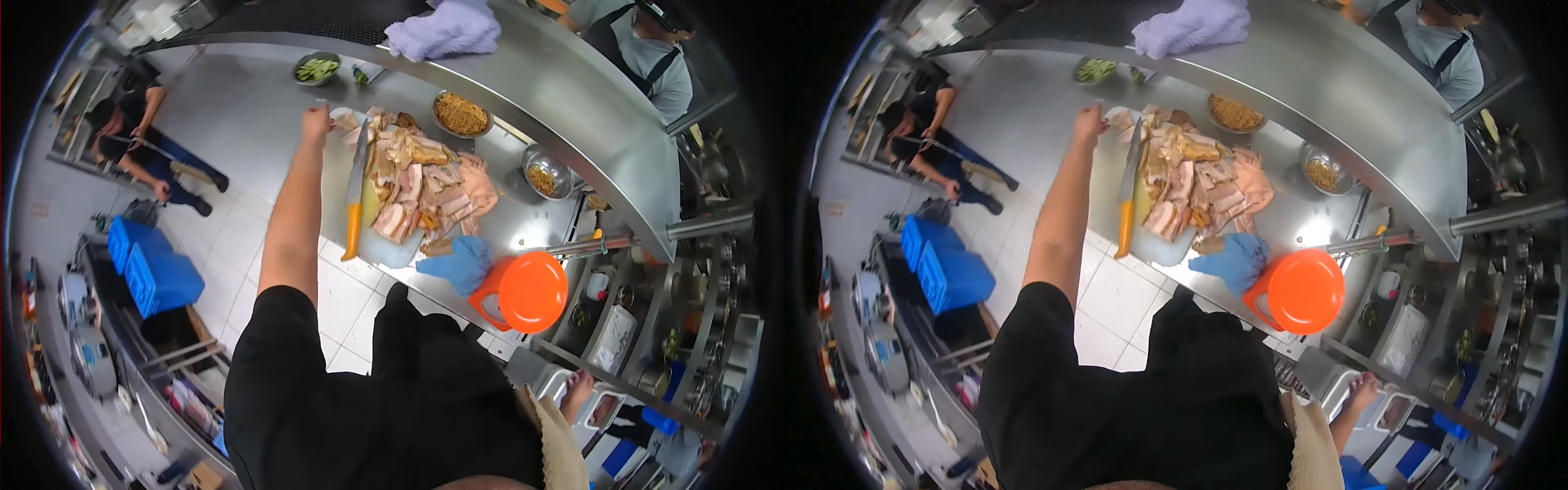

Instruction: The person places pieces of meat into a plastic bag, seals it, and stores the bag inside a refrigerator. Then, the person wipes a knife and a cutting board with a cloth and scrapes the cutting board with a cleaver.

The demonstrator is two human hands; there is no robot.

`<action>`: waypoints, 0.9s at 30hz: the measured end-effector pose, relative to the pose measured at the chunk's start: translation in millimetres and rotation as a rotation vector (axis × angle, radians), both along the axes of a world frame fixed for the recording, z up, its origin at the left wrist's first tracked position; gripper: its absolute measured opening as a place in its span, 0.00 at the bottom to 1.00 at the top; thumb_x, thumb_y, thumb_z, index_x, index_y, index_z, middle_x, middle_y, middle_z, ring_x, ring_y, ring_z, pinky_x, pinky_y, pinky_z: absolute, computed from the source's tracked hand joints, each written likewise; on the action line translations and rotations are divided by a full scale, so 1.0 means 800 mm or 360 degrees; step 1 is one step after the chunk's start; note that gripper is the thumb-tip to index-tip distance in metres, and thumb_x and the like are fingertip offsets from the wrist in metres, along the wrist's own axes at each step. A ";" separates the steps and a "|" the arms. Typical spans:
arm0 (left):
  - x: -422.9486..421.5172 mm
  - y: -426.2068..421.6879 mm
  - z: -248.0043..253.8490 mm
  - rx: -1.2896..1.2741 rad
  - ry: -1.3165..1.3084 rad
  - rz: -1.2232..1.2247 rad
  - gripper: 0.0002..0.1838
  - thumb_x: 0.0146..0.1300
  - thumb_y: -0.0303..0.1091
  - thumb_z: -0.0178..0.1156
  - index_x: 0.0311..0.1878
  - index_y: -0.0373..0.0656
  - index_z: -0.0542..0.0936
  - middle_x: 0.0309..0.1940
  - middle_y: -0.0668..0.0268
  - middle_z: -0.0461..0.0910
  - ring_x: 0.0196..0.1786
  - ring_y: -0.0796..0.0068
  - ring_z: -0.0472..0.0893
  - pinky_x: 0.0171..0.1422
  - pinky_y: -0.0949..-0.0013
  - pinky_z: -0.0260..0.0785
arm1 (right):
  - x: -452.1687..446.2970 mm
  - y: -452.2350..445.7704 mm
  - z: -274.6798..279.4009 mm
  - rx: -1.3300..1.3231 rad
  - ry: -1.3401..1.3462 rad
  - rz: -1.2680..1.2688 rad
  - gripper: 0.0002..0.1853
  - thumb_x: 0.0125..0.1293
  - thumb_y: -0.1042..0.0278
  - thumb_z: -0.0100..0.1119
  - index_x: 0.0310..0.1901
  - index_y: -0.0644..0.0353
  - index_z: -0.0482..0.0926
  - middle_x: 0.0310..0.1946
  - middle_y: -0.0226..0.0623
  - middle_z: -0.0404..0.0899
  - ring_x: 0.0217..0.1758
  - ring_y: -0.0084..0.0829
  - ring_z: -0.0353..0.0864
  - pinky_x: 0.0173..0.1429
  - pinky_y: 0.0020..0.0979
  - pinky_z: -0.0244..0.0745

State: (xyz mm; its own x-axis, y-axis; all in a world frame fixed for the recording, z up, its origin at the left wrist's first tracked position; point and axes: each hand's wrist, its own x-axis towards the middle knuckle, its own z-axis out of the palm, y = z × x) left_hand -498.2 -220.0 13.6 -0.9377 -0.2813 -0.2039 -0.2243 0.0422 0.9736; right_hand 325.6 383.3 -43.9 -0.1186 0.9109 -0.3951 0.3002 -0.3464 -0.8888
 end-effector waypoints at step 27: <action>0.122 -0.138 0.118 -0.0238 0.0130 -0.0599 0.14 0.72 0.40 0.54 0.41 0.38 0.81 0.29 0.72 0.75 0.30 0.80 0.72 0.35 0.73 0.67 | -0.154 -0.205 0.246 0.1202 -0.0896 0.0787 0.16 0.78 0.74 0.54 0.64 0.64 0.77 0.43 0.27 0.78 0.40 0.17 0.71 0.47 0.22 0.71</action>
State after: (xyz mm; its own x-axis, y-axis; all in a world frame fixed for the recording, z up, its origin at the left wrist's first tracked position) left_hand -400.7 -330.8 108.0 -0.9922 0.0632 -0.1075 -0.0887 0.2488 0.9645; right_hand 202.5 219.1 152.8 -0.5188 0.8435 0.1391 0.6916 0.5097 -0.5118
